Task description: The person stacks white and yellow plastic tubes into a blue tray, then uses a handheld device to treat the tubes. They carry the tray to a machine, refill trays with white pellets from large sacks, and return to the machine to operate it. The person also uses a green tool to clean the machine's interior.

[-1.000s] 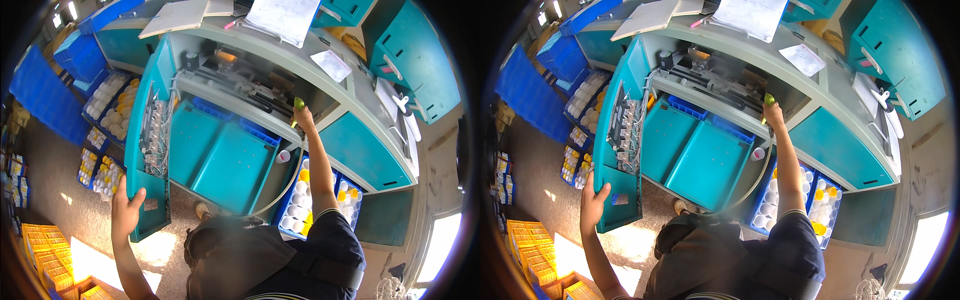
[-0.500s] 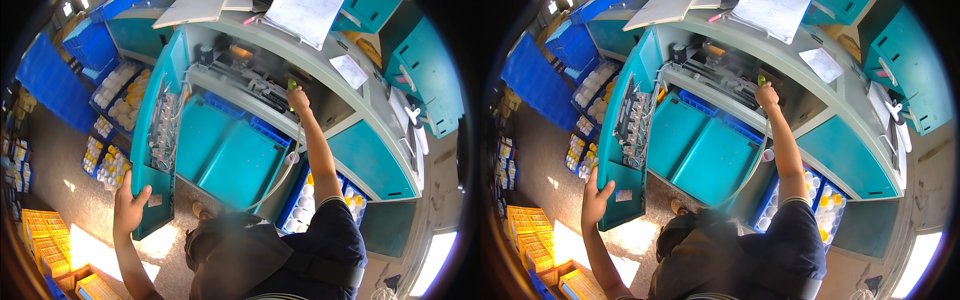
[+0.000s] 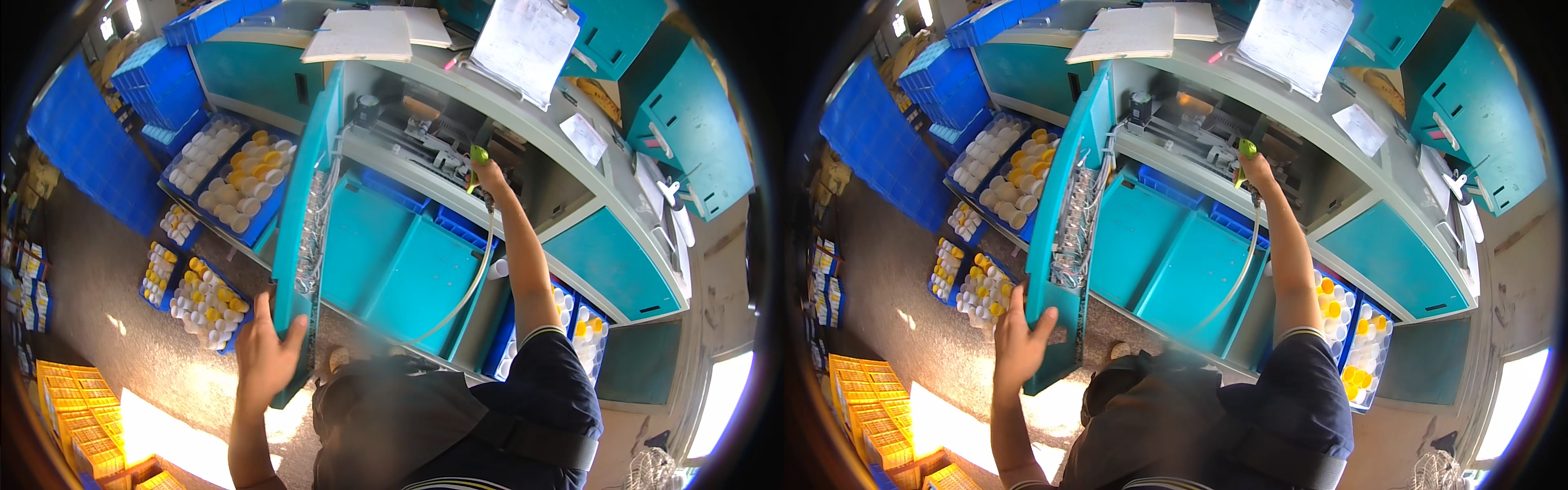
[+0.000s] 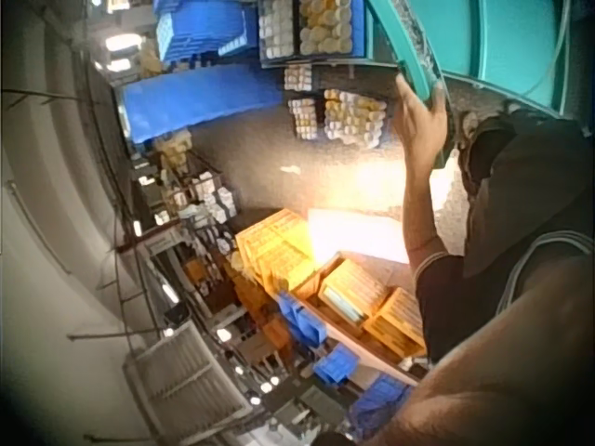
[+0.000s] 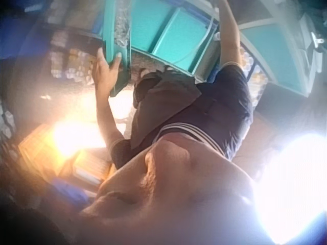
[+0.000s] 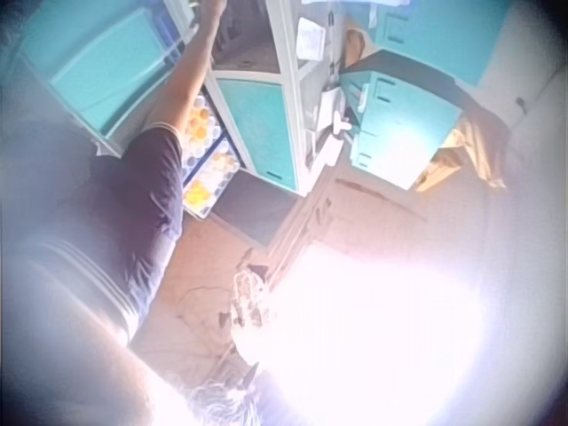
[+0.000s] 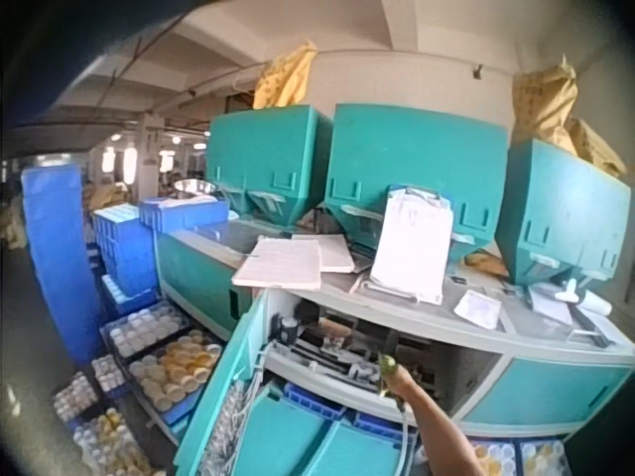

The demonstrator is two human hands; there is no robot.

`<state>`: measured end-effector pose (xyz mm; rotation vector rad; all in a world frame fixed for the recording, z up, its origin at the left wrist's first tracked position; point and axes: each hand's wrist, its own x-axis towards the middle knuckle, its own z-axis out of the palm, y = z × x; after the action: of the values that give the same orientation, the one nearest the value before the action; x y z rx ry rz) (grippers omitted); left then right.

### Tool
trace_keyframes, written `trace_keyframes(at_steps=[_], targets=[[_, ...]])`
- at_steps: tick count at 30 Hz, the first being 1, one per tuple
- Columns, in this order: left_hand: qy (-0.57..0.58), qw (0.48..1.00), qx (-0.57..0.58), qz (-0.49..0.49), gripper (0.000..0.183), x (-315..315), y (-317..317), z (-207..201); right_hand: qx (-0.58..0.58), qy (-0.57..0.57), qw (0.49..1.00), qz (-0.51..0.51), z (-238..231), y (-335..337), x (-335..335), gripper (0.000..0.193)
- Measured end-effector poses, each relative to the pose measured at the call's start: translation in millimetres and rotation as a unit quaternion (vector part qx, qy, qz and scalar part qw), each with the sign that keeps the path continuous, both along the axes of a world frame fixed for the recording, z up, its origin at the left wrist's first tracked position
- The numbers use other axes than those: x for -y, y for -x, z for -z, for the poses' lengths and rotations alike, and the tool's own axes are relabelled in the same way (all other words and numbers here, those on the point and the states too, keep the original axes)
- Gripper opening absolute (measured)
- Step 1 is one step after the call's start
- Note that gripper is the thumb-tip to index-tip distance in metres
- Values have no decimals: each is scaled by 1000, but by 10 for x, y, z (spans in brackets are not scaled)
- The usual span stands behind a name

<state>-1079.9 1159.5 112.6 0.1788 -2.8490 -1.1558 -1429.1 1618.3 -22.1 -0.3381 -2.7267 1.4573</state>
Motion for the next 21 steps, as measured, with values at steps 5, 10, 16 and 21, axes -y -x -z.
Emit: trace_keyframes(at_steps=[5, 10, 16, 21], targets=[[75, 990, -105, 56, 74, 71, 28, -21, 5, -70, 996, 47, 88, -189, 13, 44], [60, 980, -154, 113, 80, 118, 89, -63, 15, -217, 955, 199, 63, -686, -365, 48], [72, 964, -152, 206, 71, -107, 100, -133, 1, -227, 953, 200, -34, -884, -598, 38], [82, 969, -111, 205, 77, -337, 74, -191, -69, -110, 991, 38, -220, -175, 26, 36]])
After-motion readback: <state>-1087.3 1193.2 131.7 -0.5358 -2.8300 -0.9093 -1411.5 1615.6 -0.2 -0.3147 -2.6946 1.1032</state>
